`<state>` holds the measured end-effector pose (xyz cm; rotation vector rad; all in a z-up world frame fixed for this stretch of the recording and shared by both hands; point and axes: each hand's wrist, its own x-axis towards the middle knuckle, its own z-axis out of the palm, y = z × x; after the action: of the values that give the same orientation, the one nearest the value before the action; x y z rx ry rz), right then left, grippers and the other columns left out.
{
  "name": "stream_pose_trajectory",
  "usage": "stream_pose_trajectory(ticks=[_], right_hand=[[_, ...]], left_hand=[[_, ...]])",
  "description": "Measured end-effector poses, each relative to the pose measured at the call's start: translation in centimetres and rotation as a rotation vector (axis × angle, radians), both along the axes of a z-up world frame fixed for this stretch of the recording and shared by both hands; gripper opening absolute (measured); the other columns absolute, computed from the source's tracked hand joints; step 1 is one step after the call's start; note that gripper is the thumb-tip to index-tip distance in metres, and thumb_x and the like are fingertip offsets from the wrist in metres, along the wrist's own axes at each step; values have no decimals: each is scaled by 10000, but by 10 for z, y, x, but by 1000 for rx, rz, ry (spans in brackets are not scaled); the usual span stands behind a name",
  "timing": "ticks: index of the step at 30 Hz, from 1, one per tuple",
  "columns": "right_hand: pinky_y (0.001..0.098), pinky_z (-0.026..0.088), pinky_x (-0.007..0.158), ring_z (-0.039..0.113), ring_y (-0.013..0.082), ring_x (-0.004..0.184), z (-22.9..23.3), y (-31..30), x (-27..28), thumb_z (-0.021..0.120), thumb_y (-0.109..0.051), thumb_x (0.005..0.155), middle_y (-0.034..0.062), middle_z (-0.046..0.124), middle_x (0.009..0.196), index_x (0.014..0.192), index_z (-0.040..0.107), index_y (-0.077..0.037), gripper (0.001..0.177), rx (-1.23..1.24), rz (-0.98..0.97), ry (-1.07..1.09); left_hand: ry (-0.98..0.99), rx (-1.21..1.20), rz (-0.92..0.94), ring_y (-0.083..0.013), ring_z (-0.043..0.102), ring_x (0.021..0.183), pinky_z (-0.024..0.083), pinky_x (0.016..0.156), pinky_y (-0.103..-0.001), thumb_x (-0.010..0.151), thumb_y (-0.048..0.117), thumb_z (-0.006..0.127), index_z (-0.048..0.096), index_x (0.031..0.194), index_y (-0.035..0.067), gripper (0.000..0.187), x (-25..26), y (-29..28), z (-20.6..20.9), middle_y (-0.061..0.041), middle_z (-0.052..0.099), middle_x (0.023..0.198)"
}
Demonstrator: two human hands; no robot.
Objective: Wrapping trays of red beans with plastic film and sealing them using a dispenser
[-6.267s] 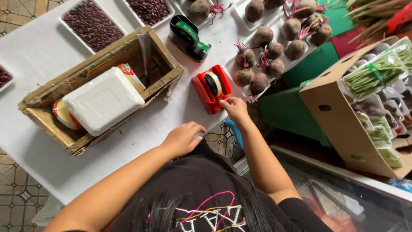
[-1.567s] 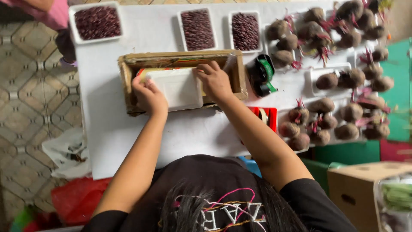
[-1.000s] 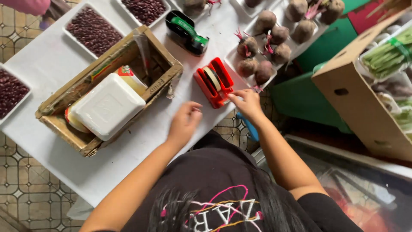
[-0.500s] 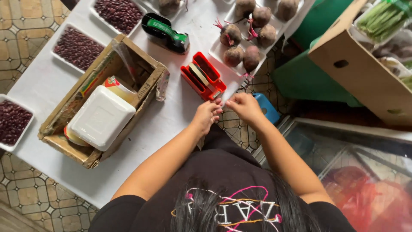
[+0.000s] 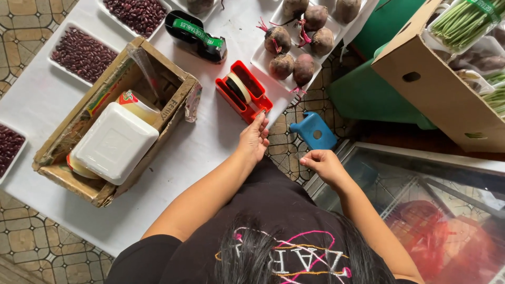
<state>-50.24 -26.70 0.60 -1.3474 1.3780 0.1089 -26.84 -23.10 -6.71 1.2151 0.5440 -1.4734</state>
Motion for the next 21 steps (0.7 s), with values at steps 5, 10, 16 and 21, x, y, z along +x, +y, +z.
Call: stream_pose_trajectory(ticks=[5, 10, 16, 21], right_hand=[[309, 481, 723, 649, 158, 754, 2, 0, 3, 801, -277, 862, 42, 761, 736, 913, 847, -169, 128, -117, 120, 80], [383, 542, 807, 744, 276, 865, 34, -3, 12, 807, -272, 844, 80, 810, 825, 934, 859, -197, 128, -186, 311, 188], [436, 566, 833, 755, 328, 922, 57, -35, 51, 812, -276, 832, 78, 820, 890, 969, 854, -194, 164, -355, 499, 100], [479, 566, 761, 726, 372, 859, 89, -47, 199, 812, -220, 822, 110, 778, 819, 953, 833, -167, 142, -643, 880, -253]], left_hand=[[-225, 67, -86, -87, 581, 621, 362, 383, -142, 852, 359, 843, 691, 1034, 120, 336, -10, -4, -22, 8, 695, 862], [-272, 186, -114, -155, 504, 507, 283, 345, -240, 784, 311, 843, 691, 902, 106, 281, -35, 5, -75, -36, 589, 679], [-445, -101, 170, -103, 500, 591, 343, 486, -197, 887, 252, 736, 660, 942, 192, 111, 28, 30, 64, -9, 556, 730], [-657, -69, 611, -69, 610, 809, 453, 599, -143, 969, 261, 669, 614, 1034, 243, 87, 107, 104, 120, 67, 612, 933]])
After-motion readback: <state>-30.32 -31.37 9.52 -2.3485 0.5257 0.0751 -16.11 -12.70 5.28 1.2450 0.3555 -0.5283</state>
